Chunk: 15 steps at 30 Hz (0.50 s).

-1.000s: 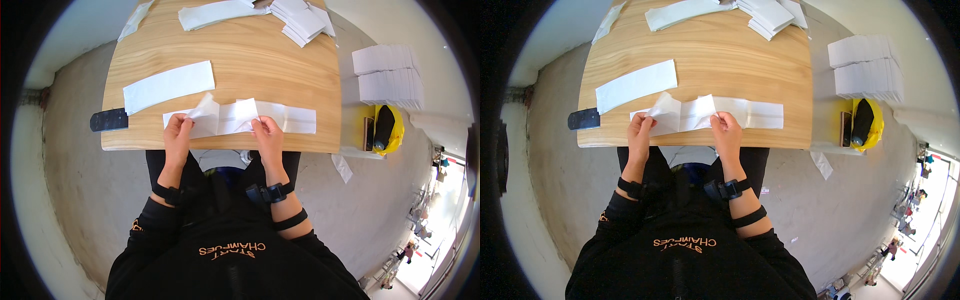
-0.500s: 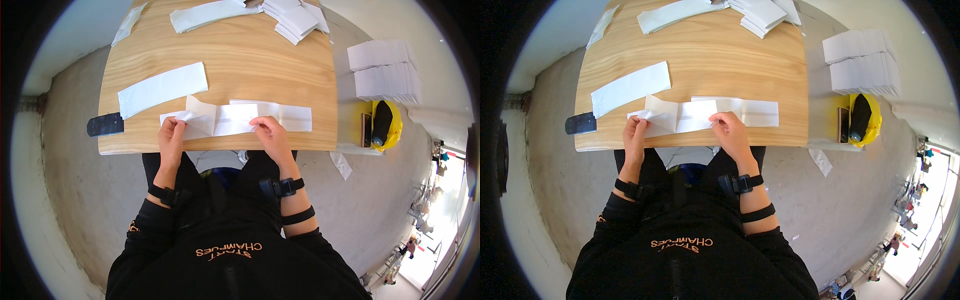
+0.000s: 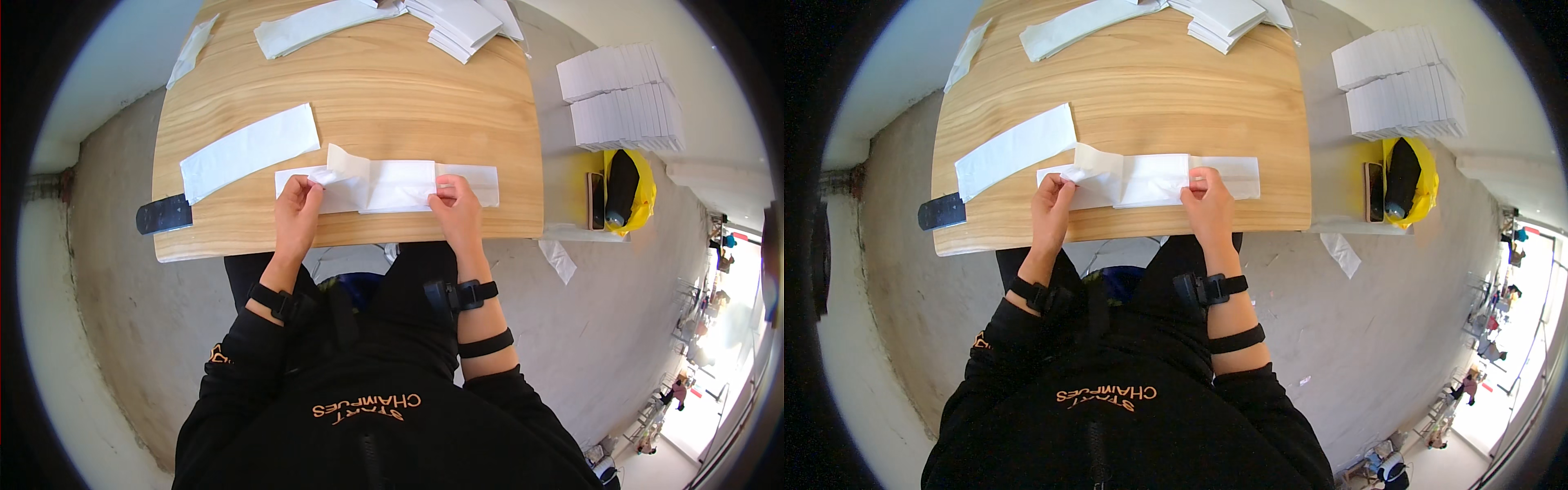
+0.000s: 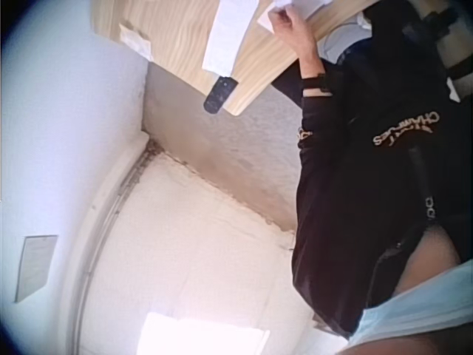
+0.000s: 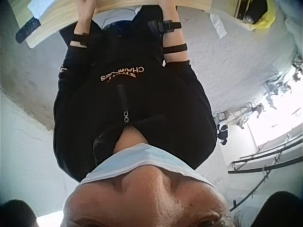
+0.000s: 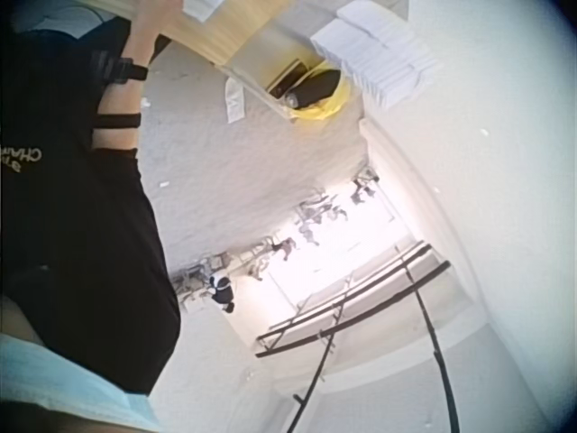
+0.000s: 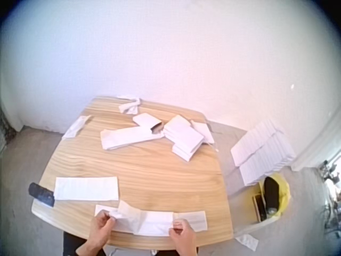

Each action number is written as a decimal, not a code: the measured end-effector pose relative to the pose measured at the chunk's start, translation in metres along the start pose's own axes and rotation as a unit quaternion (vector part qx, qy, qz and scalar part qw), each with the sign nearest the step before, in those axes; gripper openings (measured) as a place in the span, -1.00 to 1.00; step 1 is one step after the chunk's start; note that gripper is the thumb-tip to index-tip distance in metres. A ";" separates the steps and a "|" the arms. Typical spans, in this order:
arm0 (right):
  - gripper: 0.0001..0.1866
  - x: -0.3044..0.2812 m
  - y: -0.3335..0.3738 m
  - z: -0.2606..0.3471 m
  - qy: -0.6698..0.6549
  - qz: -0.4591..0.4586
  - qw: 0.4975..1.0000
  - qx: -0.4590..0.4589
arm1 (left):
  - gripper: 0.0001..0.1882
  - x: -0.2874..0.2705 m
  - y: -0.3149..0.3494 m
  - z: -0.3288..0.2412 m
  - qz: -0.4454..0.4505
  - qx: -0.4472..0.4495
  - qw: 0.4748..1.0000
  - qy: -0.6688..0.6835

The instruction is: Folding strips of white paper on a wooden table.

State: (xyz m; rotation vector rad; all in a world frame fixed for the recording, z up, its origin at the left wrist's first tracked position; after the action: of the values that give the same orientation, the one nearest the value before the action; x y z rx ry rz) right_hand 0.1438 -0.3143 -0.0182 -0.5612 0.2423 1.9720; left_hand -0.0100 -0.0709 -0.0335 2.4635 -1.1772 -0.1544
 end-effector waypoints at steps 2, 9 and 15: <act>-0.63 -0.002 0.002 -0.011 -0.003 -0.009 1.000 0.018 | -0.94 0.001 0.000 0.000 -0.003 0.002 1.000 -0.004; -0.58 -0.012 0.002 -0.010 0.057 -0.004 0.998 0.040 | -0.94 0.006 0.002 -0.001 0.007 0.006 1.000 -0.011; -0.57 -0.016 0.002 -0.007 0.121 0.010 0.992 0.040 | -0.93 0.011 0.002 0.000 0.011 0.014 0.999 -0.030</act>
State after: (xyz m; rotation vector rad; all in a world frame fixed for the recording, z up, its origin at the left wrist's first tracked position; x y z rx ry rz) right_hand 0.1504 -0.3311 -0.0167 -0.7488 0.4764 1.9023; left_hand -0.0046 -0.0804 -0.0315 2.4844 -1.2388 -0.2077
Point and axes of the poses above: each hand's wrist, its own y-axis away from the middle knuckle, its own x-axis out of the palm, z = x × y, the point moved 9 cm from there along -y, towards the middle knuckle, and after that the axes turned 14 degrees about -x, right-handed, at the moved point
